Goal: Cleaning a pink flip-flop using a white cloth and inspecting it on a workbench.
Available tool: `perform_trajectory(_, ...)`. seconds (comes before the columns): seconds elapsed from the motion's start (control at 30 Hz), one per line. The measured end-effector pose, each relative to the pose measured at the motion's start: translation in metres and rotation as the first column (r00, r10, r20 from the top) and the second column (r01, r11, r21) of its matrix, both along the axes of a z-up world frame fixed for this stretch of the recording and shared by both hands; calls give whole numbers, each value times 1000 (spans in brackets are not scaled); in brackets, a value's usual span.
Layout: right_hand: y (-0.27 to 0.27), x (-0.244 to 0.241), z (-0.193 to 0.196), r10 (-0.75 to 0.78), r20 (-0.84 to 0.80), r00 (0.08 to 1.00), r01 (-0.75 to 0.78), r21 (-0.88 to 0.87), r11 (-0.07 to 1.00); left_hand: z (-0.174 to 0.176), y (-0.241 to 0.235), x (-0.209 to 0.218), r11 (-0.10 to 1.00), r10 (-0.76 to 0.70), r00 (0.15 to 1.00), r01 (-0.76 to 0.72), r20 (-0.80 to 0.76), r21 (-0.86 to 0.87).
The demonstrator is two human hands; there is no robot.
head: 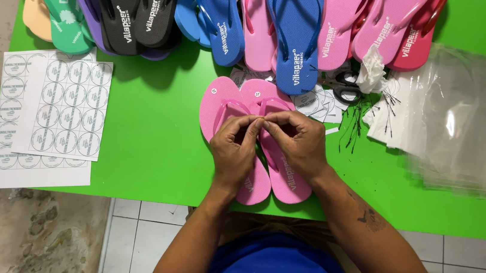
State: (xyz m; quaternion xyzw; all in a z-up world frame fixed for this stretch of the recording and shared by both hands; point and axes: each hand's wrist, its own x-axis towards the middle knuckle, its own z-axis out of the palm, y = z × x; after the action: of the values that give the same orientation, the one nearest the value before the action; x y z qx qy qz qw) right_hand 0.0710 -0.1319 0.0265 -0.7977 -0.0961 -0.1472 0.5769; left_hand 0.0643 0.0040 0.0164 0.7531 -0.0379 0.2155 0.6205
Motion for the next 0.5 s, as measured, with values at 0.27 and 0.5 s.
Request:
perform_trajectory(0.27, -3, -1, 2, -31, -4, 1000, 31, 189, 981, -10, 0, 0, 999, 46, 998, -47, 33, 24)
perform_trajectory(0.5, -18, 13, -10, -228, 84, 970, 206, 216, 955, -9, -2, -7, 992, 100, 994, -103, 50, 66)
